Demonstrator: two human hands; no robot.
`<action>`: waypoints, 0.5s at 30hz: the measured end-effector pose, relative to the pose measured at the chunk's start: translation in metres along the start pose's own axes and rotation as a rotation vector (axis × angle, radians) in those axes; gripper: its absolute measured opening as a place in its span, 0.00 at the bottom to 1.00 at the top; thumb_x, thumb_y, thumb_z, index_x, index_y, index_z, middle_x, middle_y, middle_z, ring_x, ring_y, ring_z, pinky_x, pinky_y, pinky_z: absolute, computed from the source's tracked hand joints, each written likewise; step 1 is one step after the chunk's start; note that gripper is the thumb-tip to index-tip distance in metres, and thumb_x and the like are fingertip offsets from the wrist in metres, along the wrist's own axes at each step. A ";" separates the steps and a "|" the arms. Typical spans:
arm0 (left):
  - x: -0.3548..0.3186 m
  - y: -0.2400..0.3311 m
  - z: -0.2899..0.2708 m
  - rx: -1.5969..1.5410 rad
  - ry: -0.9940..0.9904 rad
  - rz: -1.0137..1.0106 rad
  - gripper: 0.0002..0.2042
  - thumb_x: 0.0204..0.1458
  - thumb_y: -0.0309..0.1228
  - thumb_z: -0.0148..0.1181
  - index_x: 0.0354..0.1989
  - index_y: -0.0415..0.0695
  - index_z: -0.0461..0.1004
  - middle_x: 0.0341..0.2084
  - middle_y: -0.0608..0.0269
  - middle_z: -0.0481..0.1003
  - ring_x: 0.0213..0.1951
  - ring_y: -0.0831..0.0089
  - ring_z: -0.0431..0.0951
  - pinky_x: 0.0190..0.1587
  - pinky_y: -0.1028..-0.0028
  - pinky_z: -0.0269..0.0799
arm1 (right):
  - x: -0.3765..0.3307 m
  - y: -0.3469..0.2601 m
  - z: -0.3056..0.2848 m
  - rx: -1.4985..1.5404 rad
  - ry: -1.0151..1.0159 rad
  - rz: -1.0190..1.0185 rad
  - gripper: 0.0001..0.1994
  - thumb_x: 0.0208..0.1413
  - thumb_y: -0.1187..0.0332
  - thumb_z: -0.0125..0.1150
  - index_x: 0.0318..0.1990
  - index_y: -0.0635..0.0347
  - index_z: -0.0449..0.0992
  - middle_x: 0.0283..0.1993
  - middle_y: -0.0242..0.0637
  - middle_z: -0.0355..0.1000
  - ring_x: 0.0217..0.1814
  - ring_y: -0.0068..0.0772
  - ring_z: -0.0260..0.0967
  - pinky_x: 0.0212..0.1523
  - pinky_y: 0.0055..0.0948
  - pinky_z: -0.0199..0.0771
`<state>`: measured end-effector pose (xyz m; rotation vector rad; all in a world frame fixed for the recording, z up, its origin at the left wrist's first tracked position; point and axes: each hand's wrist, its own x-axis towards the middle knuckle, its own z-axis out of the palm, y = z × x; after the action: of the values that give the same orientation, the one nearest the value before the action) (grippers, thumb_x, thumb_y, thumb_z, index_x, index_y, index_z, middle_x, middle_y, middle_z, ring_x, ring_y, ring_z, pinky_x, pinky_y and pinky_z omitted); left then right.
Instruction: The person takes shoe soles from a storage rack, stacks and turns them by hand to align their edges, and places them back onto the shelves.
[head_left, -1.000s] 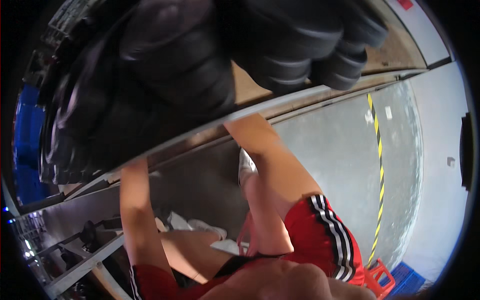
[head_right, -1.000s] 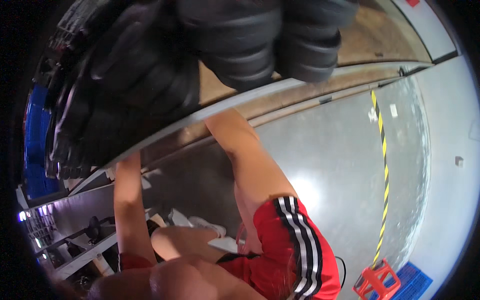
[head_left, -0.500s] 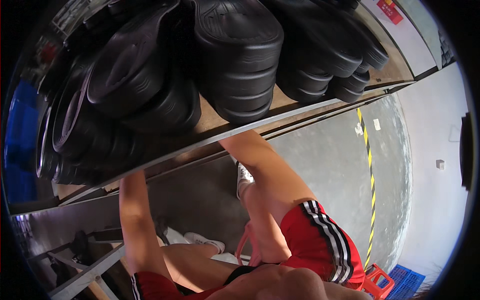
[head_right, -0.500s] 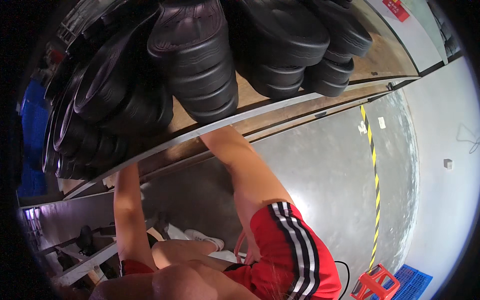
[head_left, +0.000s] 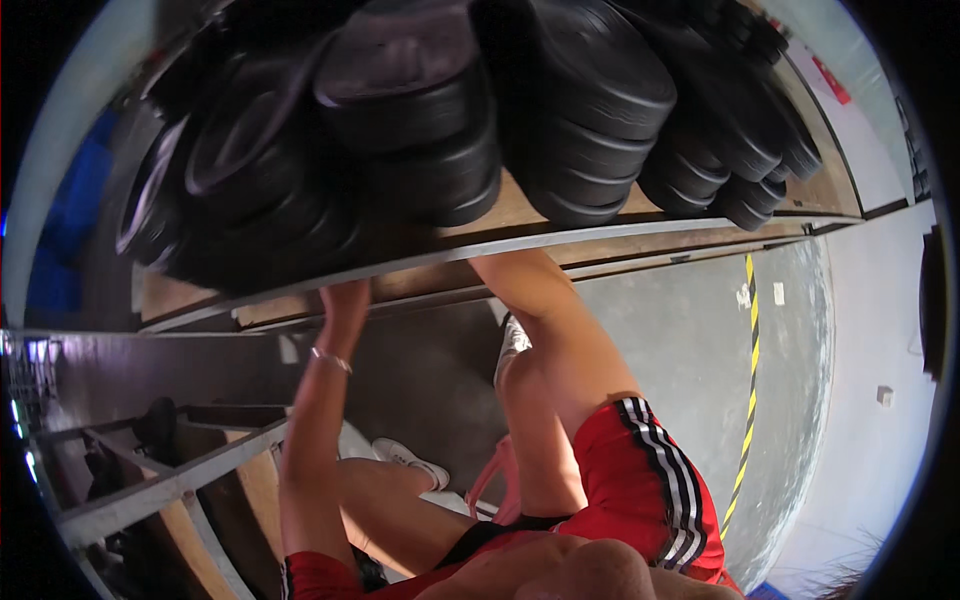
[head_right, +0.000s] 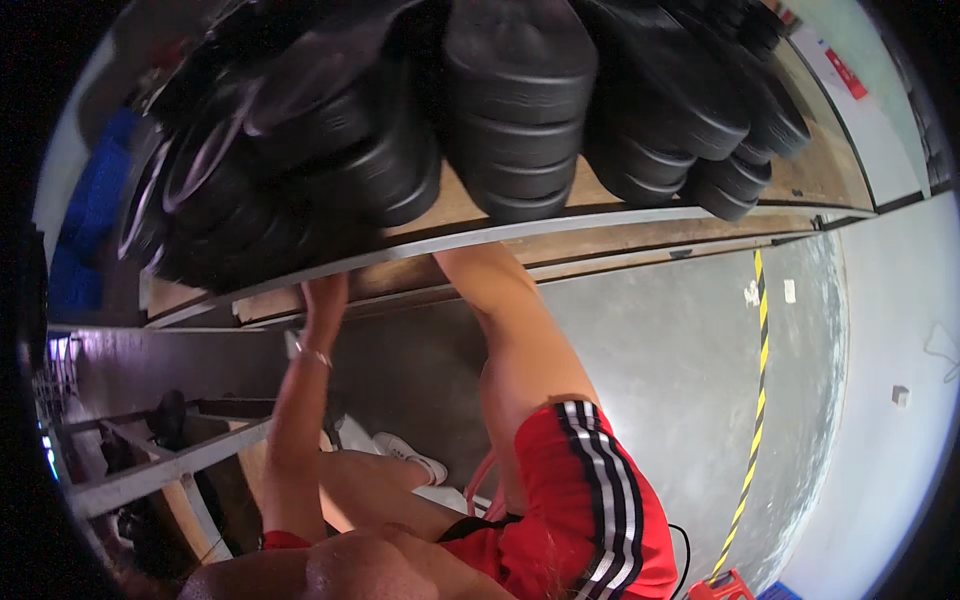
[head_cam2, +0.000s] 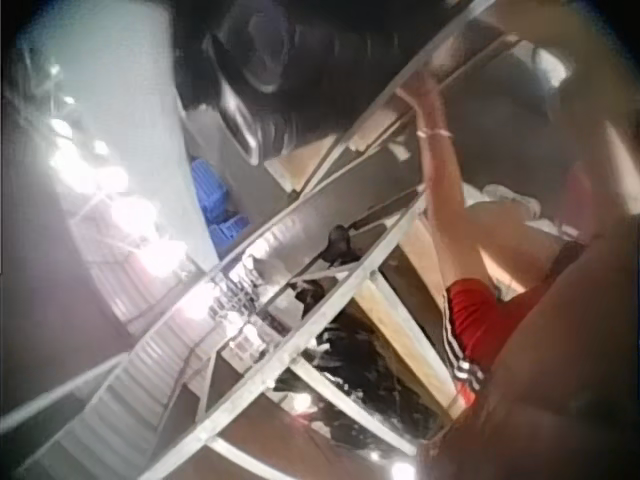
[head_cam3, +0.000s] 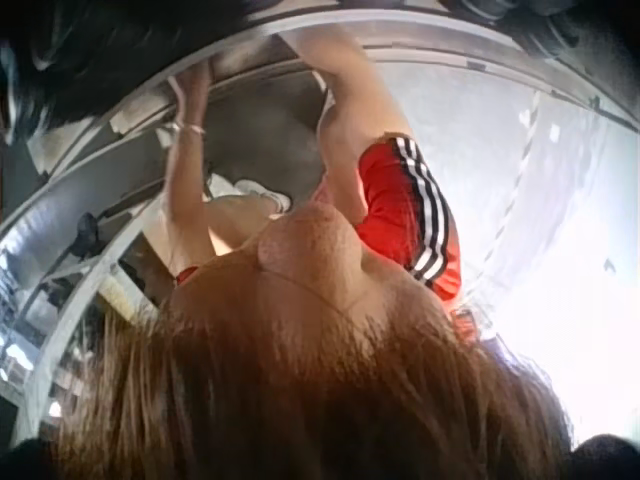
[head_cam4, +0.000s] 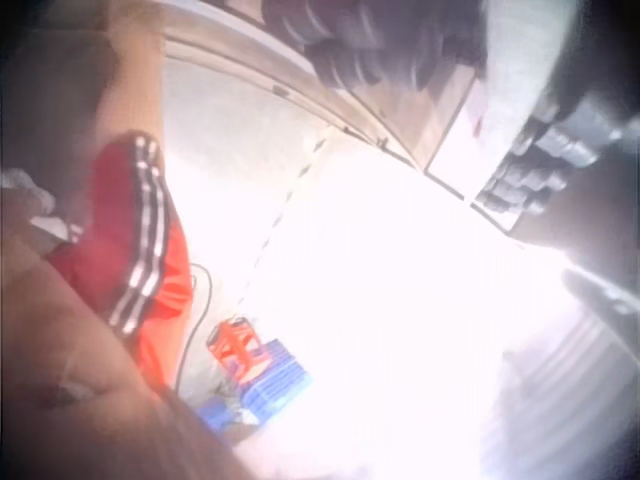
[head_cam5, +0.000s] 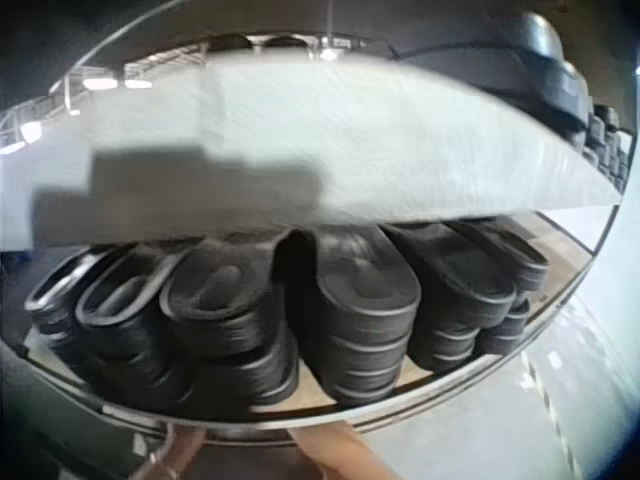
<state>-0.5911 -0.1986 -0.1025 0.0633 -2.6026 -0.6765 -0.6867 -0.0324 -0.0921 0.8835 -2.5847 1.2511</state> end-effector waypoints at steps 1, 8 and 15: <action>-0.016 0.026 -0.017 -0.262 -0.038 -0.059 0.10 0.56 0.27 0.55 0.45 0.40 0.76 0.45 0.51 0.75 0.48 0.60 0.75 0.52 0.68 0.69 | -0.001 0.001 -0.002 0.019 -0.008 0.000 0.16 0.55 0.70 0.53 0.52 0.56 0.72 0.57 0.48 0.66 0.61 0.47 0.62 0.58 0.41 0.64; -0.186 0.086 -0.183 -0.366 -0.053 -0.153 0.11 0.44 0.12 0.54 0.32 0.40 0.78 0.31 0.57 0.78 0.32 0.65 0.79 0.34 0.72 0.75 | -0.054 -0.089 0.009 0.177 -0.082 -0.068 0.15 0.54 0.73 0.54 0.50 0.58 0.74 0.54 0.50 0.68 0.59 0.48 0.65 0.56 0.39 0.68; -0.356 0.061 -0.245 0.316 -0.022 -0.360 0.19 0.48 0.29 0.59 0.51 0.46 0.74 0.59 0.55 0.65 0.62 0.54 0.62 0.61 0.59 0.58 | -0.217 -0.146 0.063 0.248 -0.929 -0.200 0.16 0.51 0.74 0.56 0.49 0.55 0.74 0.48 0.42 0.73 0.50 0.48 0.71 0.47 0.42 0.72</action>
<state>-0.1606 -0.2008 -0.0292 0.6371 -2.7220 -0.3734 -0.4189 -0.0531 -0.1126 2.1347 -2.8351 1.3230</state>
